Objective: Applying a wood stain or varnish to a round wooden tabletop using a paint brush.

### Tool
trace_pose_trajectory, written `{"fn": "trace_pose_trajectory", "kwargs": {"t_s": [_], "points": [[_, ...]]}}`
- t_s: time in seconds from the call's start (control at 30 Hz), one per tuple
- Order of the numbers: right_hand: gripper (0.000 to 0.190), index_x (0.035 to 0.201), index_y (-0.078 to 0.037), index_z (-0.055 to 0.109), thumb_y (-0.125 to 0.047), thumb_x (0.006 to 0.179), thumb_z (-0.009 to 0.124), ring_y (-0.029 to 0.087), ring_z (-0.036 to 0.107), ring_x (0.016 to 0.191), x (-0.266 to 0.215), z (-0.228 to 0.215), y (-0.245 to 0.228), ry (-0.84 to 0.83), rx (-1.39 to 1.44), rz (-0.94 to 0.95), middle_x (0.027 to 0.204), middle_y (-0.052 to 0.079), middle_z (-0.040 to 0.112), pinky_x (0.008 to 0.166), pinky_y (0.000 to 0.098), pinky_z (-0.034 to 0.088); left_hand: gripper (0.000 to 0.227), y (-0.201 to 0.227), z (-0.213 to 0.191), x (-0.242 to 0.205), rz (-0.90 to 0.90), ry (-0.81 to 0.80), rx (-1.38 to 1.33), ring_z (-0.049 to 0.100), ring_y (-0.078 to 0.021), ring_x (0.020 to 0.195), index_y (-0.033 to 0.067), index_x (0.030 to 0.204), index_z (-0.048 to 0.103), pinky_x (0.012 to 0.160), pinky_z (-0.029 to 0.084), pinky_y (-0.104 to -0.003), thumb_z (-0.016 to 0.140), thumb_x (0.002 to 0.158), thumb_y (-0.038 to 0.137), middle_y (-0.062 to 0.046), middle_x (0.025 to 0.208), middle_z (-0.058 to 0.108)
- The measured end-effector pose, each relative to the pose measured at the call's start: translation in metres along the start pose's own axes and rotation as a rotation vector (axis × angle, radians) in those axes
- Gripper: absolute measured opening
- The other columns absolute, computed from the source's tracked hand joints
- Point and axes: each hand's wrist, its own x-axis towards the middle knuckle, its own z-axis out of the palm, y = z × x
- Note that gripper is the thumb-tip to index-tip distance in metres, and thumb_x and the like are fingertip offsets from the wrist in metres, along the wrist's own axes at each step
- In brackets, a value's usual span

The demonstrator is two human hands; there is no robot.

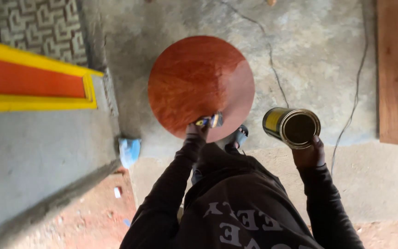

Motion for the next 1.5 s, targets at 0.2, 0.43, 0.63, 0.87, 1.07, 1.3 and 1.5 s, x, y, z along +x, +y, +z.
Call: {"fn": "trace_pose_trajectory", "kwargs": {"t_s": [0.2, 0.43, 0.63, 0.87, 1.07, 1.3, 1.5], "points": [[0.090, 0.160, -0.011, 0.040, -0.057, 0.088, 0.069, 0.030, 0.047, 0.143, 0.030, 0.025, -0.021, -0.111, -0.086, 0.178, 0.157, 0.010, 0.049, 0.121, 0.0542, 0.035, 0.030, -0.035, -0.066, -0.053, -0.363, 0.263, 0.049, 0.073, -0.0376, 0.092, 0.0205, 0.114, 0.075, 0.076, 0.059, -0.044, 0.073, 0.092, 0.042, -0.017, 0.093, 0.075], [0.090, 0.158, -0.013, 0.042, -0.055, 0.085, 0.073, 0.029, 0.047, 0.144, 0.052, 0.060, -0.023, -0.230, -0.126, 0.250, 0.157, 0.008, 0.049, 0.120, 0.0543, 0.035, 0.020, -0.038, -0.079, -0.071, -0.174, 0.515, 0.319, 0.073, -0.0328, 0.090, 0.0184, 0.111, 0.073, 0.074, 0.059, -0.043, 0.068, 0.098, 0.033, -0.008, 0.099, 0.077], [0.089, 0.157, -0.013, 0.043, -0.056, 0.086, 0.075, 0.027, 0.048, 0.144, 0.053, 0.080, -0.019, -0.252, -0.159, 0.263, 0.156, 0.007, 0.052, 0.121, 0.0521, 0.037, 0.013, -0.072, -0.020, -0.080, -0.170, 0.520, 0.528, 0.070, -0.0313, 0.082, 0.0179, 0.104, 0.070, 0.070, 0.057, -0.044, 0.065, 0.102, 0.030, -0.007, 0.092, 0.073], [0.096, 0.158, -0.013, 0.041, -0.058, 0.082, 0.077, 0.027, 0.051, 0.142, 0.048, 0.122, -0.011, -0.264, -0.200, 0.277, 0.156, 0.008, 0.051, 0.119, 0.0547, 0.040, 0.025, -0.006, 0.003, -0.089, -0.061, 0.238, 0.123, 0.072, -0.0336, 0.084, 0.0218, 0.115, 0.073, 0.073, 0.057, -0.046, 0.069, 0.094, 0.035, -0.010, 0.098, 0.077], [0.097, 0.159, -0.012, 0.042, -0.058, 0.082, 0.077, 0.027, 0.051, 0.142, 0.046, 0.134, 0.003, -0.275, -0.218, 0.301, 0.156, 0.007, 0.051, 0.120, 0.0550, 0.039, 0.029, -0.049, -0.088, -0.067, -0.416, 0.090, -0.055, 0.076, -0.0336, 0.078, 0.0255, 0.117, 0.074, 0.067, 0.059, -0.044, 0.069, 0.092, 0.039, -0.014, 0.085, 0.075], [0.095, 0.159, -0.015, 0.041, -0.061, 0.082, 0.075, 0.027, 0.050, 0.142, 0.040, 0.151, 0.020, -0.282, -0.228, 0.278, 0.157, 0.005, 0.051, 0.118, 0.0561, 0.039, 0.023, -0.083, -0.146, -0.054, -0.169, 0.409, 0.254, 0.072, -0.0342, 0.090, 0.0214, 0.116, 0.073, 0.074, 0.058, -0.045, 0.069, 0.097, 0.035, -0.010, 0.102, 0.077], [0.093, 0.159, -0.017, 0.043, -0.061, 0.084, 0.074, 0.028, 0.051, 0.141, 0.037, 0.151, 0.035, -0.282, -0.210, 0.272, 0.156, 0.004, 0.052, 0.118, 0.0563, 0.039, 0.027, -0.111, -0.092, -0.078, -0.097, 0.434, 0.304, 0.073, -0.0298, 0.091, 0.0237, 0.123, 0.070, 0.073, 0.059, -0.042, 0.069, 0.098, 0.036, -0.007, 0.105, 0.075]]}}
